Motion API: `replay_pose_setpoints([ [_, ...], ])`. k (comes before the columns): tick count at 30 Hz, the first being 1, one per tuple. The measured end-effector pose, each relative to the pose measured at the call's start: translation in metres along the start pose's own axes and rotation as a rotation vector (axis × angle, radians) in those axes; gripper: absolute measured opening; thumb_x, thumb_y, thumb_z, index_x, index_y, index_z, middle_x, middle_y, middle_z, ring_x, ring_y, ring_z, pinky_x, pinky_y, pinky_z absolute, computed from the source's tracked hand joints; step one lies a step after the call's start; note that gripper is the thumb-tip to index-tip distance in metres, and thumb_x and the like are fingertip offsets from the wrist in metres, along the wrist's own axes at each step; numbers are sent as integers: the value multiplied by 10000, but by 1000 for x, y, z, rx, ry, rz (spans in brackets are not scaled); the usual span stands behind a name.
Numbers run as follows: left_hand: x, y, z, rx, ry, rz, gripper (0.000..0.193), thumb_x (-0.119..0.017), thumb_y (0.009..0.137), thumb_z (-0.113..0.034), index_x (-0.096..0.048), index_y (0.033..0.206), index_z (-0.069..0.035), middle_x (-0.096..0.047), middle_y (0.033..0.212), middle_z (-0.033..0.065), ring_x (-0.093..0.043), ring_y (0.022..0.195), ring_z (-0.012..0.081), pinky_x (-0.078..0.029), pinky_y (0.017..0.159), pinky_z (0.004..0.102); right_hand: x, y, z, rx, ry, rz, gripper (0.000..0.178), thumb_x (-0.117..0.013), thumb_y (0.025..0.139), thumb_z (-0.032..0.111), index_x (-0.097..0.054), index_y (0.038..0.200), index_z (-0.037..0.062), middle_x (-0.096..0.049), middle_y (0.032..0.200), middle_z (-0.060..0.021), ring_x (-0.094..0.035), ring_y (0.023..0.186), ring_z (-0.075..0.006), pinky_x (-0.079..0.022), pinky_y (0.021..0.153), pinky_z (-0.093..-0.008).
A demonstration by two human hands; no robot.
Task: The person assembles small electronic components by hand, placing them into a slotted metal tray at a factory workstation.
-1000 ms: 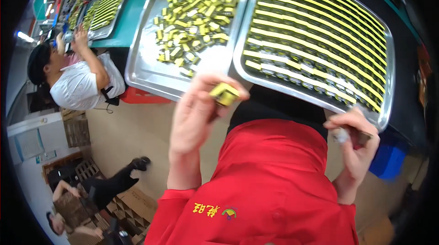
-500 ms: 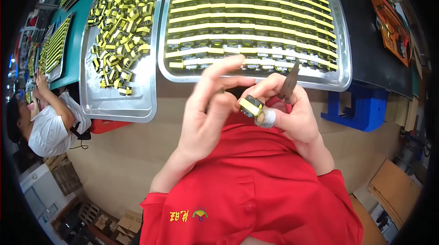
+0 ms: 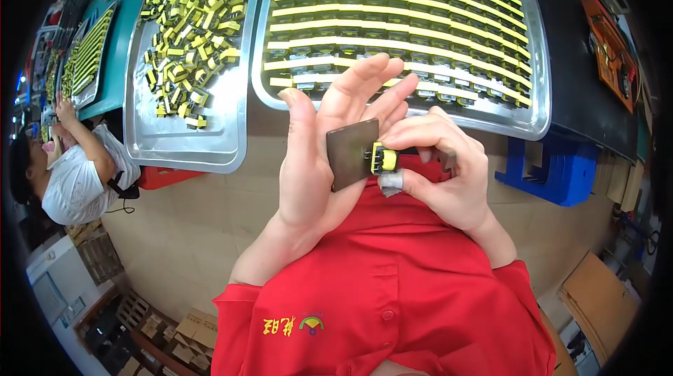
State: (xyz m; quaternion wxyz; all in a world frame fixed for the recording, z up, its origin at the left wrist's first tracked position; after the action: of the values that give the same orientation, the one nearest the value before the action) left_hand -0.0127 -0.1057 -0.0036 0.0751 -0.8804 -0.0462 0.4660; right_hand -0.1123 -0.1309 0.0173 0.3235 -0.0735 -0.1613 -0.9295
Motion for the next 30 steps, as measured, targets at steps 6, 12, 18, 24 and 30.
replay_pose_setpoints([
  [6, 0, -1, 0, -48, 162, 42, 828, -88, 915, -658, -317, 1379, -11, -341, 1416, 135, -298, 1347, 303, -250, 1092, 417, 0, 0, 17, 165, -214, -46, 323, -735, 636, -13, -652, 942, 43, -675, 952, -83, -529, 686, -171, -376, 599, -254],
  [12, -2, -5, -1, -88, 391, 32, 909, -162, 842, -766, -336, 1384, -56, -342, 1431, 162, -342, 1323, 316, -294, 1056, 416, -6, -5, 37, 308, -403, -73, 354, -697, 604, -29, -641, 947, 39, -659, 906, -76, -542, 654, -208, -400, 554, -287],
  [18, 1, -7, -4, -149, 457, 26, 950, -150, 805, -804, -334, 1381, -72, -342, 1435, 149, -362, 1304, 299, -317, 1030, 388, -11, -1, 38, 357, -422, -45, 339, -691, 610, -3, -634, 942, 33, -651, 878, -78, -547, 638, -208, -410, 543, -295],
  [24, 4, -6, 3, -96, 461, 30, 964, -121, 801, -807, -330, 1387, -71, -353, 1431, 143, -363, 1303, 283, -283, 1053, 391, -13, 1, 36, 389, -363, -49, 338, -664, 574, -36, -637, 906, 17, -637, 831, -73, -524, 597, -203, -420, 534, -287],
  [30, 4, 0, 3, -91, 456, 10, 955, -106, 811, -796, -315, 1395, -70, -369, 1419, 149, -361, 1307, 287, -280, 1061, 405, -10, 1, 27, 362, -323, -97, 331, -675, 584, -25, -643, 910, 23, -655, 844, -71, -539, 614, -205, -430, 542, -284],
])
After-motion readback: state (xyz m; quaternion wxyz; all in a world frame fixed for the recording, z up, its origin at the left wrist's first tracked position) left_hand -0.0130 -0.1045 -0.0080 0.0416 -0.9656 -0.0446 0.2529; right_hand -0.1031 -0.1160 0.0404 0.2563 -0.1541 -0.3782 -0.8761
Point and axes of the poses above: each hand's wrist, its own y-axis towards the middle knuckle, its own x-axis out of the back of the hand, z = x × y, the point moved 9 cm from there along y, towards the middle knuckle
